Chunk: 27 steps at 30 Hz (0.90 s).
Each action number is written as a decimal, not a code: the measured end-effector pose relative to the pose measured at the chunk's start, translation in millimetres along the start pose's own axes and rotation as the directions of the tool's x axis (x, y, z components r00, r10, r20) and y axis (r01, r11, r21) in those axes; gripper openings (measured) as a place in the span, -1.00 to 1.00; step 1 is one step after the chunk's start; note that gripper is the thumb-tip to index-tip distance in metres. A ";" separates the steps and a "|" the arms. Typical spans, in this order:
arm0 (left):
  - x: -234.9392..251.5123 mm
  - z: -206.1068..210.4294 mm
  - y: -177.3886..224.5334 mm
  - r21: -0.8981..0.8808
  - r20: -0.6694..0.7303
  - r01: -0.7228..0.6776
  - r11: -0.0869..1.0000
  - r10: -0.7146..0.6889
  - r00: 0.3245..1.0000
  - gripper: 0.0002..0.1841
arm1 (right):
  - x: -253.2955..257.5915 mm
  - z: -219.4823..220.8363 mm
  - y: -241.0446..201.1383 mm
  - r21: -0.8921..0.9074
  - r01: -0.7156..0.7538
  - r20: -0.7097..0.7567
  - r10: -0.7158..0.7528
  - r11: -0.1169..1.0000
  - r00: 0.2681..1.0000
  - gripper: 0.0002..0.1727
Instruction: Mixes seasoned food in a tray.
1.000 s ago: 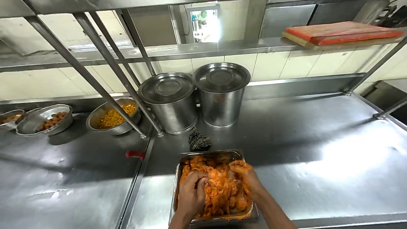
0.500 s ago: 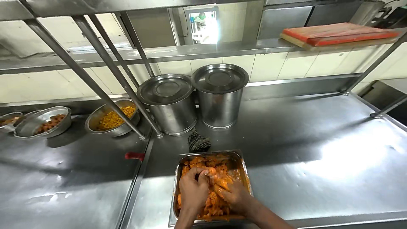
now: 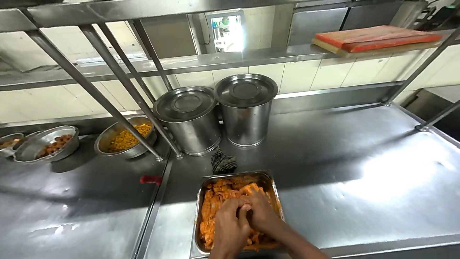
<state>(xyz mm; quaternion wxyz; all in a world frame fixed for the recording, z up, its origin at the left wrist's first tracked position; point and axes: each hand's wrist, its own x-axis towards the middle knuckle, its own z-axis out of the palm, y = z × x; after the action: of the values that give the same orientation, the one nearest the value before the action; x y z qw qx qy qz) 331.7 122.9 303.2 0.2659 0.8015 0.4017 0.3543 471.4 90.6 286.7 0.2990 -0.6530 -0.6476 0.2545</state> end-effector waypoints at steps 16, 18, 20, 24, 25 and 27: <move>11.3 -22.1 -17.3 -0.097 0.020 0.236 0.967 -0.236 0.972 -0.86 | -17.3 -4.3 -1.0 0.166 -0.062 -0.078 0.076 0.984 0.994 -0.34; 9.5 -18.2 -15.0 -0.026 -0.006 0.163 0.986 -0.164 0.987 -0.84 | -13.1 -0.6 -4.4 0.204 -0.068 -0.047 0.079 0.977 0.996 -0.38; 10.2 -18.2 -15.3 -0.041 -0.027 0.116 0.992 -0.117 0.993 -0.84 | -7.1 0.8 -2.3 0.237 -0.110 0.032 0.105 0.965 0.994 -0.34; 5.4 -16.2 -15.0 -0.079 -0.015 0.058 0.995 -0.060 0.998 -0.83 | -2.0 5.5 1.8 0.113 -0.153 0.124 0.138 0.982 0.983 -0.27; 5.6 -16.6 -15.0 -0.065 -0.031 0.065 0.996 -0.067 0.997 -0.83 | -0.5 2.2 2.5 0.019 -0.201 0.180 0.194 0.979 0.964 -0.22; 8.3 -21.8 -17.4 -0.029 -0.058 0.110 0.993 -0.112 0.992 -0.82 | -2.2 -8.5 0.6 -0.124 -0.312 0.270 0.335 0.942 0.903 -0.03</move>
<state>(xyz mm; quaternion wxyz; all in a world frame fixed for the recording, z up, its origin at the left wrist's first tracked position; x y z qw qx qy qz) 310.3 142.2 307.0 0.2834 0.7634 0.4489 0.3679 477.9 88.0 292.0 0.1295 -0.7186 -0.5760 0.3674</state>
